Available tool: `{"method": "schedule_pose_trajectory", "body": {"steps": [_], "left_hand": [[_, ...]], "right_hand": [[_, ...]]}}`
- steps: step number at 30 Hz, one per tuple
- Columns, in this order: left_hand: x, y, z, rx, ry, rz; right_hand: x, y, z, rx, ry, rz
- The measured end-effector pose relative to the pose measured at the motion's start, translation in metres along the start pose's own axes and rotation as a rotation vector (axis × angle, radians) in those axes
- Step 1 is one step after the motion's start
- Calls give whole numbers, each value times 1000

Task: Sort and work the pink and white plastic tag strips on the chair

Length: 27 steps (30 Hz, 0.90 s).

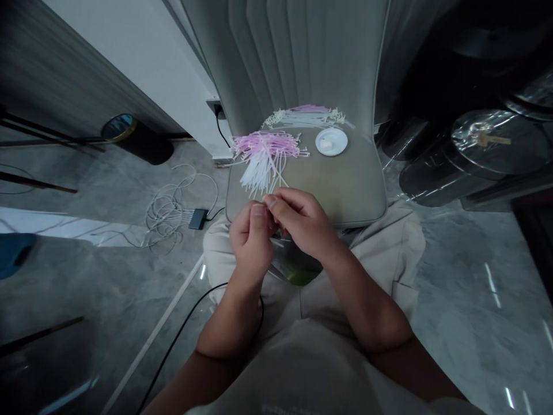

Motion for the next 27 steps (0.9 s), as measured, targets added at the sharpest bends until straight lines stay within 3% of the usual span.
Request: {"method": "schedule_pose_trajectory", "body": {"steps": [27], "left_hand": [[0,1,1,59,6,-34]], "right_hand": [[1,6,-2,-2,13,-98]]}}
Point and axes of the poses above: each hand's wrist, its own z-axis away from the middle knuckle, its own x-axis out of the palm, y = z × x, the point moved 6 cm from there along -z, towards the middle knuckle, and after that the axes turned 8 degrees about z, right-handed, at the moved point
